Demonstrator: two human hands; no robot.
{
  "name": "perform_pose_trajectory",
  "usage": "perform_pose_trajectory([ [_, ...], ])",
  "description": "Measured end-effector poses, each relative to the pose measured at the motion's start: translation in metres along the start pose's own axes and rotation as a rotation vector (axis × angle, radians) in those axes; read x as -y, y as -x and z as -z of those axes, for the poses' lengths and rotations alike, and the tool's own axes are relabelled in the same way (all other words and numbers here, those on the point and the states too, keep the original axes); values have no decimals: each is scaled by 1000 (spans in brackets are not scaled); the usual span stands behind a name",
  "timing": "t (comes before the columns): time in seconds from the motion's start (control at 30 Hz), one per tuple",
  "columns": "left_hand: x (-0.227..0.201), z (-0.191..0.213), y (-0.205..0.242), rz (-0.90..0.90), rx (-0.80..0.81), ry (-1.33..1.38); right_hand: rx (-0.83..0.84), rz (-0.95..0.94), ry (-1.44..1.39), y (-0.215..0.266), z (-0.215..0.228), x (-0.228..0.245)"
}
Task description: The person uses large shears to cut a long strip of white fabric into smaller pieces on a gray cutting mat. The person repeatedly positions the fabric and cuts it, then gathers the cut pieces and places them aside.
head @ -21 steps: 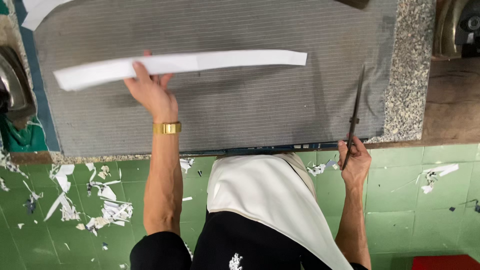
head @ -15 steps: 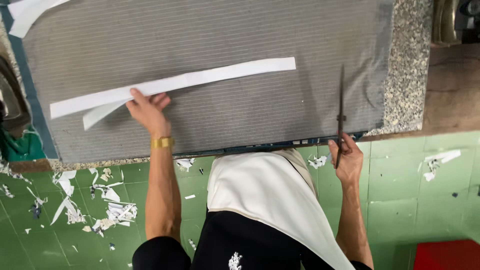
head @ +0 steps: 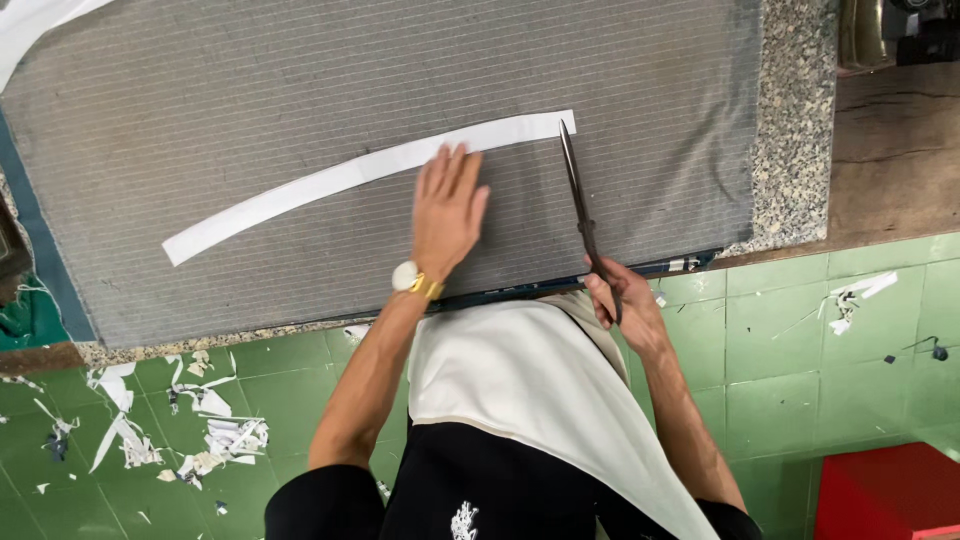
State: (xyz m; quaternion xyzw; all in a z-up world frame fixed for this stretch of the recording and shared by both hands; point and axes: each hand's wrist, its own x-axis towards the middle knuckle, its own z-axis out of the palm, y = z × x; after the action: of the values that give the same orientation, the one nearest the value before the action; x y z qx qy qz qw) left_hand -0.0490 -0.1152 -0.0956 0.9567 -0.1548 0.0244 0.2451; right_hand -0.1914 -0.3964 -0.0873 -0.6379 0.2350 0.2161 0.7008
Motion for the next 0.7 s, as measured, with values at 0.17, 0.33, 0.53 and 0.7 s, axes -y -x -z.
perform_pose_trajectory([
  [0.17,11,-42,-12,-105,-14,-104,6,-64,-10,11,-22,32],
  [0.33,18,-42,-12,-109,59,-76,14,-123,-64,16,-33,19],
  [0.53,21,-43,-13,-91,102,-70,-23,-141,7,-6,-61,12],
  [0.7,22,-42,-12,-85,111,-67,-100,-111,89,-19,-80,21],
])
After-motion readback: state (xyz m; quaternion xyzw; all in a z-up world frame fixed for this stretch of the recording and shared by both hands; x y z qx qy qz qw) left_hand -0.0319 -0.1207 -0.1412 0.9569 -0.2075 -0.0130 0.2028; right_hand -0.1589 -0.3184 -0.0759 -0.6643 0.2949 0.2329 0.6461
